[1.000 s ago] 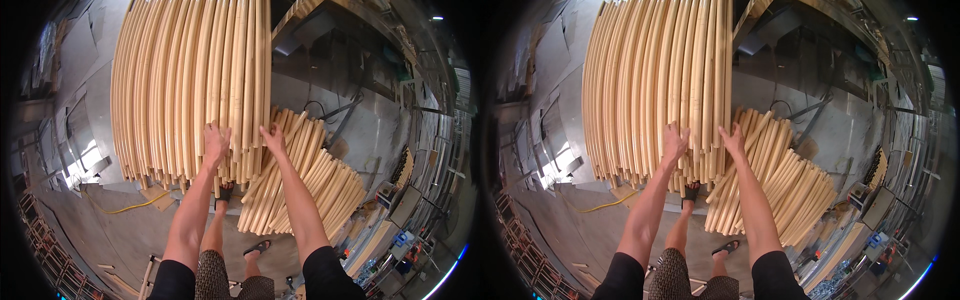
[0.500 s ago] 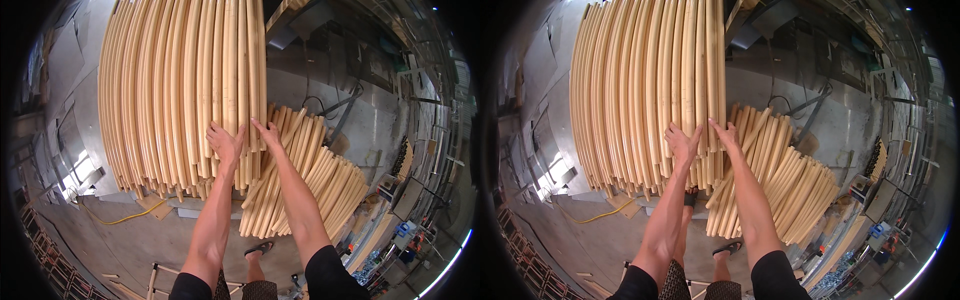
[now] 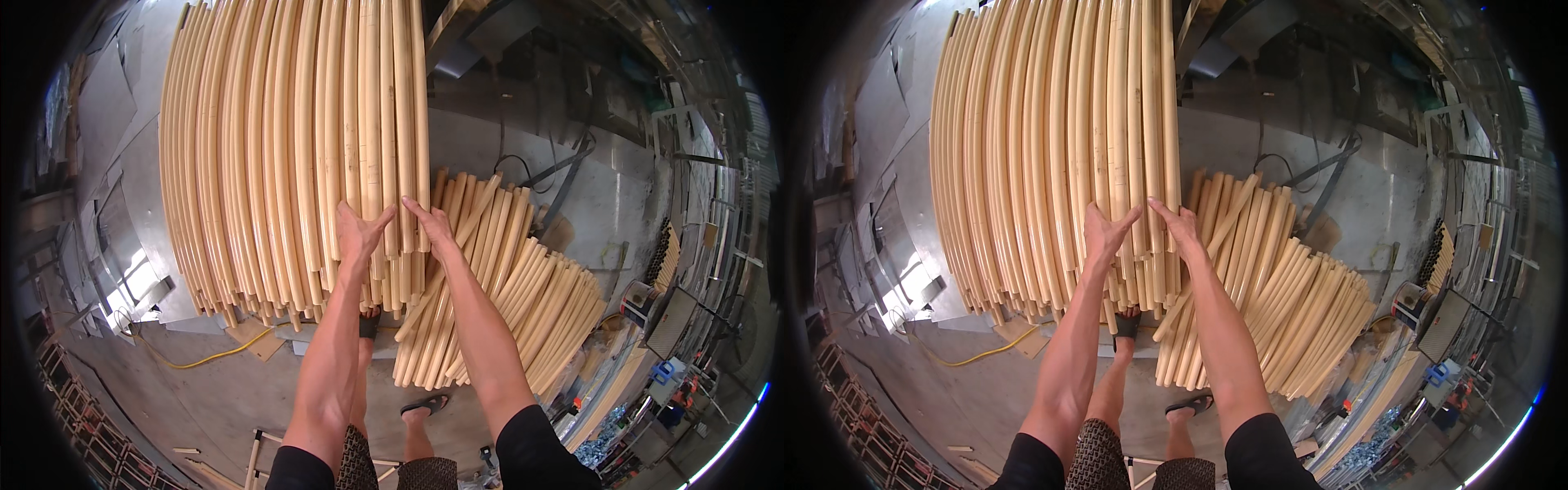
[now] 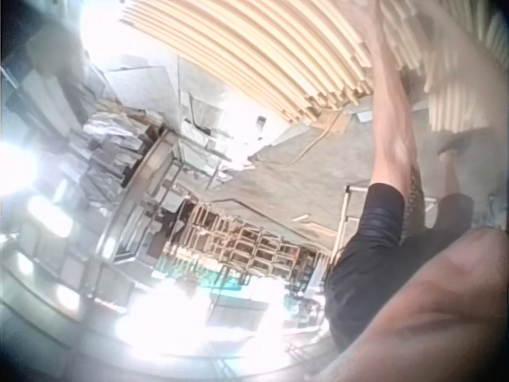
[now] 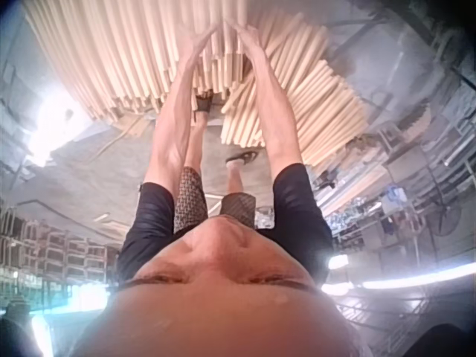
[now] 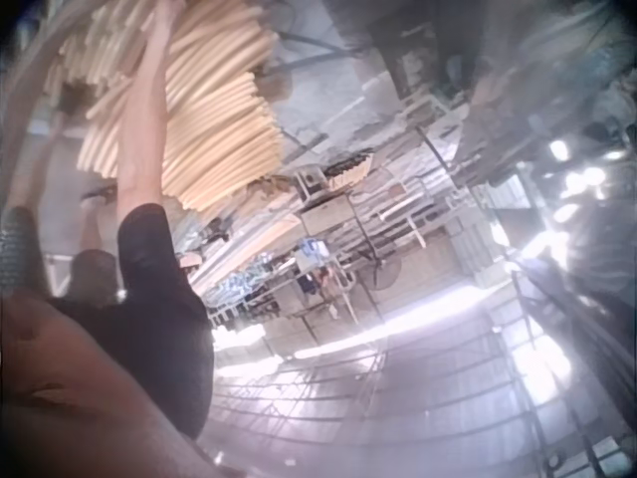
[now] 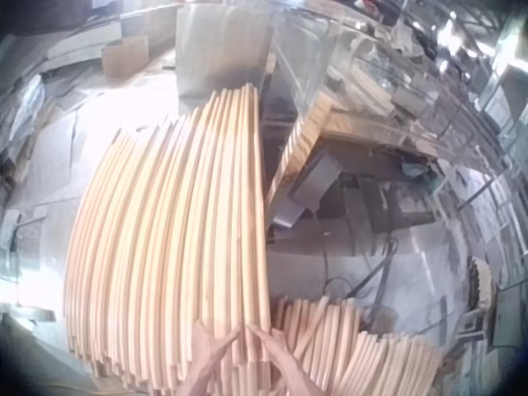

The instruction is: The person assembles a wooden structure by attaching black plastic connectors to wooden poles. The person picks up a wooden pole, slides a connector onto the end, and then places the pole with the connector into an existing wooden framework on the floor. The person also gathers more wooden poles from a large stack.

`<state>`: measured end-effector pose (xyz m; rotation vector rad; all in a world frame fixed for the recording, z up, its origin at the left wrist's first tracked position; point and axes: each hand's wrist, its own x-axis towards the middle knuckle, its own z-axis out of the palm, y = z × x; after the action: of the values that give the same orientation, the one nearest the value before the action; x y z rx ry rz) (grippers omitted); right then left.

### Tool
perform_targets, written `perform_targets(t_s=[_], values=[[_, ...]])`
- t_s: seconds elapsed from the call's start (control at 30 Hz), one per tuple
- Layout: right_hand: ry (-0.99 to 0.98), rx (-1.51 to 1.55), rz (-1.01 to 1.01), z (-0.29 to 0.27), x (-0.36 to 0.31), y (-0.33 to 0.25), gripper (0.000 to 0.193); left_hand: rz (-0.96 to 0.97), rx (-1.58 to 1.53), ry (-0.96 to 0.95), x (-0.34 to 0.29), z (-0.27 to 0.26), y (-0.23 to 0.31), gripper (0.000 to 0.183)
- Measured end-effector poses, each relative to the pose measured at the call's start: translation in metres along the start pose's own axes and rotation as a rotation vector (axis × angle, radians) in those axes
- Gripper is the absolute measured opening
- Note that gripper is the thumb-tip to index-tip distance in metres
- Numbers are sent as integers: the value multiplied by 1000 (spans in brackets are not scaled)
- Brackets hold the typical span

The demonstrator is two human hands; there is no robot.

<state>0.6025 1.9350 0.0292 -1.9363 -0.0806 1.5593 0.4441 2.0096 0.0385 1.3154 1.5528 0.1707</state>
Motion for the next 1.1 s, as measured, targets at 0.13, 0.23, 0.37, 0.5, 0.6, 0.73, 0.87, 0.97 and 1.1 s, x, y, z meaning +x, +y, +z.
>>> perform_targets(t_s=[0.13, 0.23, 0.37, 0.5, 0.6, 0.73, 0.87, 0.97, 1.1], values=[[-55, -16, -2, 2, 6, 7, 132, -119, 30, -70, 15, -4, 1, 87], [-98, 60, 78, -13, 35, 25, 131, -91, 52, -50, 16, 12, -10, 88], [30, -47, 68, 6, 5, 14, 132, -64, -26, -47, 7, 8, -15, 91], [-191, 83, -28, 4, -1, 5, 141, 56, -138, 38, 1, 13, -29, 102], [-135, 49, 14, 2, -11, -4, 147, 63, -89, 10, -2, 7, -31, 112], [-149, 18, 13, -1, -12, -11, 137, 71, -165, -25, -8, -4, -22, 109], [21, 60, 17, 4, -1, 6, 119, 66, -255, -46, -9, -4, -23, 109], [-27, 55, 31, 4, 1, 12, 133, 80, -227, -79, -13, -7, -19, 113], [-306, 118, 0, -1, -18, -8, 137, 8, -394, -202, -22, -17, -5, 122]])
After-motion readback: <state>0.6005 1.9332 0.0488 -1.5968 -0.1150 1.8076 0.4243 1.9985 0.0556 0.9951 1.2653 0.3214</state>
